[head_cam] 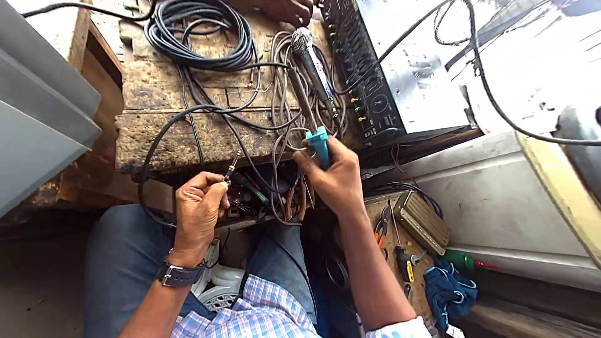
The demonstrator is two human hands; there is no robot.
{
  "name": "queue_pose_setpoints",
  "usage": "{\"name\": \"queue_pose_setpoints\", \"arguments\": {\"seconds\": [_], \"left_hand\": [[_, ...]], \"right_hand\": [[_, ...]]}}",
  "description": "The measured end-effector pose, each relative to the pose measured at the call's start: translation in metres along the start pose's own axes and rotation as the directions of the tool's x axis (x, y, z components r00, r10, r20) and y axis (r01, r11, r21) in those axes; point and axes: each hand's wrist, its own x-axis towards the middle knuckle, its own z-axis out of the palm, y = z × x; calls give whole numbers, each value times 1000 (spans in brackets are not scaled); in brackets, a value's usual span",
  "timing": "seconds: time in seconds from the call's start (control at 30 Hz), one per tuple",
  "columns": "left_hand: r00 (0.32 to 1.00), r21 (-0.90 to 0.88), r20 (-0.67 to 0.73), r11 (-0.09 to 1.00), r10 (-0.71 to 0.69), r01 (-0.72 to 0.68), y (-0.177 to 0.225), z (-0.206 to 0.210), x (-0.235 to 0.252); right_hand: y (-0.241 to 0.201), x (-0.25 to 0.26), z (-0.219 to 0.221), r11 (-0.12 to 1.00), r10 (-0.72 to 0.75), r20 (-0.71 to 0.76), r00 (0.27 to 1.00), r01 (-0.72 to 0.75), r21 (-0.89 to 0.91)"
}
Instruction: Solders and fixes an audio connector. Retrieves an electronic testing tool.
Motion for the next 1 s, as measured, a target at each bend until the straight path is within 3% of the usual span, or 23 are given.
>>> {"name": "queue_pose_setpoints", "arguments": {"seconds": [0.13, 0.33, 0.53, 0.67, 0.77, 0.9, 1.0], "left_hand": [[997, 33, -71, 999, 40, -37, 5, -20, 3], [993, 21, -109, 998, 54, -52, 11, -43, 3], [998, 121, -47, 992, 38, -32, 17, -67, -9], [998, 71, -67, 997, -10, 15, 20, -71, 0], [991, -72, -91, 993, -100, 94, 21, -70, 9], [983, -101, -88, 983, -164, 155, 21, -70, 4], [981, -96, -87, 982, -171, 163, 21, -69, 4]], "right_hand": [[1, 84, 22, 902, -328, -83, 941, 286, -324], [8, 161, 64, 839, -285, 278, 918, 379, -392], [0, 152, 58, 821, -412, 172, 895, 446, -357], [-44, 107, 21, 926, -326, 143, 935, 346, -149], [-62, 56, 8, 984, -164, 216, 962, 142, 112], [-52, 8, 42, 965, 55, 179, 982, -98, 242], [-44, 1, 81, 964, 145, 91, 985, -161, 213]]}}
